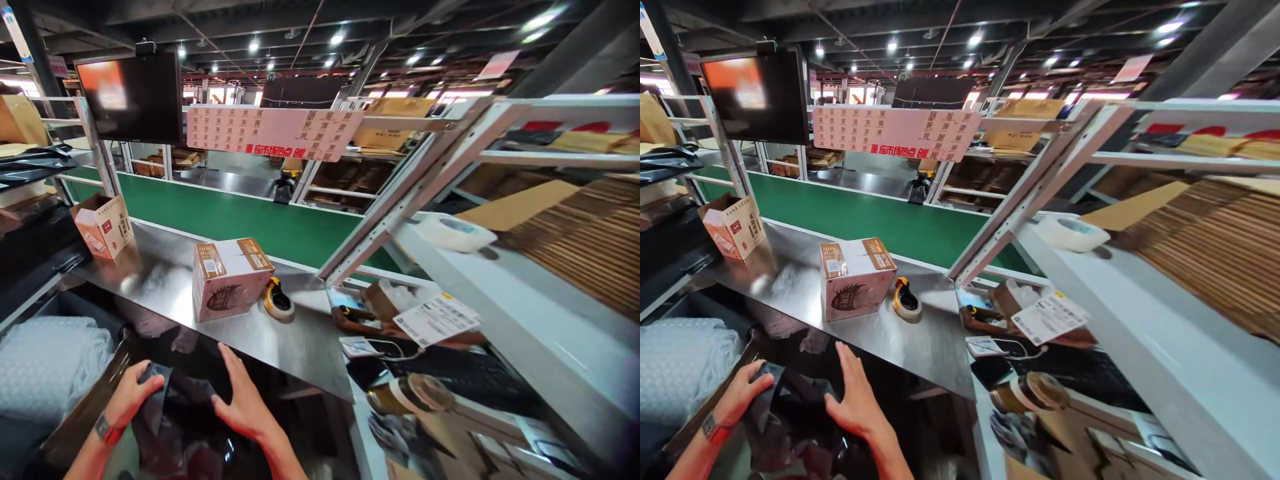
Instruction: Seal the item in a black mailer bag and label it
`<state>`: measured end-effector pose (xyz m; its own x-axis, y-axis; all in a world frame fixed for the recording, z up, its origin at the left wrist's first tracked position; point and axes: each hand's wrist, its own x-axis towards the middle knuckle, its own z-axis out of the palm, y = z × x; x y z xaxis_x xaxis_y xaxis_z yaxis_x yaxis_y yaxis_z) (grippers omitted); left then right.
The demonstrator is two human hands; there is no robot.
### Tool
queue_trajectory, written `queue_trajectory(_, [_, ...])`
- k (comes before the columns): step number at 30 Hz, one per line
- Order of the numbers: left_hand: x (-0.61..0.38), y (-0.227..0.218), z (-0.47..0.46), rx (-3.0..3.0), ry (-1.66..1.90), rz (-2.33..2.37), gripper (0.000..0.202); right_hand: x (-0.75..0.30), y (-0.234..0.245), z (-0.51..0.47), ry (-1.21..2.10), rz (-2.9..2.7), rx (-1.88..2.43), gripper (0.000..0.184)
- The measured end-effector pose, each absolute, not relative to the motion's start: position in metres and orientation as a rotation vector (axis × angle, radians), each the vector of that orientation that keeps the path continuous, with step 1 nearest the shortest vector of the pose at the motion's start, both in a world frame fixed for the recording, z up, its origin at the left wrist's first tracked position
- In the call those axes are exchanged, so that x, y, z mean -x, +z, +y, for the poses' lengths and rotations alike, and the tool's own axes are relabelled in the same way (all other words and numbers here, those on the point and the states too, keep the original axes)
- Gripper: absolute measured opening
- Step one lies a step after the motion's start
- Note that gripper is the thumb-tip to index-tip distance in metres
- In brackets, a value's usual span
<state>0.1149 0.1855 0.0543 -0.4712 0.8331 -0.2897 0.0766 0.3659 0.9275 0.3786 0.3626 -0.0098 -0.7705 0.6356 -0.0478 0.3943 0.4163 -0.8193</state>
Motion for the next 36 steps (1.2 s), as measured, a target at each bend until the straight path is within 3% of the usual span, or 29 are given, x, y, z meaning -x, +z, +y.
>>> queue_trajectory(3, [-0.126, 0.063, 0.194, -0.884, 1.099, 1.771, 0.064, -0.357, -0.007, 0.348, 1.462, -2.623, 0.777, 0.128])
queue_trajectory(8, [-0.113, 0.064, 0.191, -0.919, 1.024, 1.763, 0.064, -0.344, -0.030, 0.330, 1.855, -2.482, 0.676, 0.133])
queue_trajectory(10, [-0.104, 0.059, 0.189, -0.951, 1.015, 1.759, 0.063, -0.348, -0.042, 0.320, 1.822, -2.425, 0.679, 0.113])
queue_trajectory(13, [-0.092, 0.048, 0.188, -0.998, 0.991, 1.758, 0.061, -0.352, -0.056, 0.306, 1.566, -2.367, 0.798, 0.043])
queue_trajectory(15, [-0.084, 0.040, 0.188, -1.018, 0.956, 1.766, 0.059, -0.352, -0.061, 0.303, 1.426, -2.277, 0.905, 0.028])
queue_trajectory(19, [-0.058, 0.020, 0.188, -0.958, 0.947, 1.860, 0.057, -0.346, -0.050, 0.310, 1.331, -1.923, 1.213, 0.038])
queue_trajectory(23, [-0.049, 0.005, 0.185, -0.859, 1.142, 1.985, 0.097, -0.342, -0.020, 0.321, 1.248, -1.752, 1.393, 0.052])
queue_trajectory(29, [-0.109, -0.024, 0.163, -1.326, 1.056, 2.026, 0.111, -0.331, 0.012, 0.301, 1.231, -1.842, 1.489, 0.052])
queue_trajectory(33, [-0.106, -0.062, 0.145, -1.433, 0.720, 2.170, 0.101, -0.329, 0.039, 0.275, 1.116, -2.077, 1.463, 0.049])
queue_trajectory(36, [-0.062, -0.083, 0.129, -1.236, 0.548, 2.215, 0.097, -0.343, 0.060, 0.263, 0.830, -2.389, 1.505, 0.076])
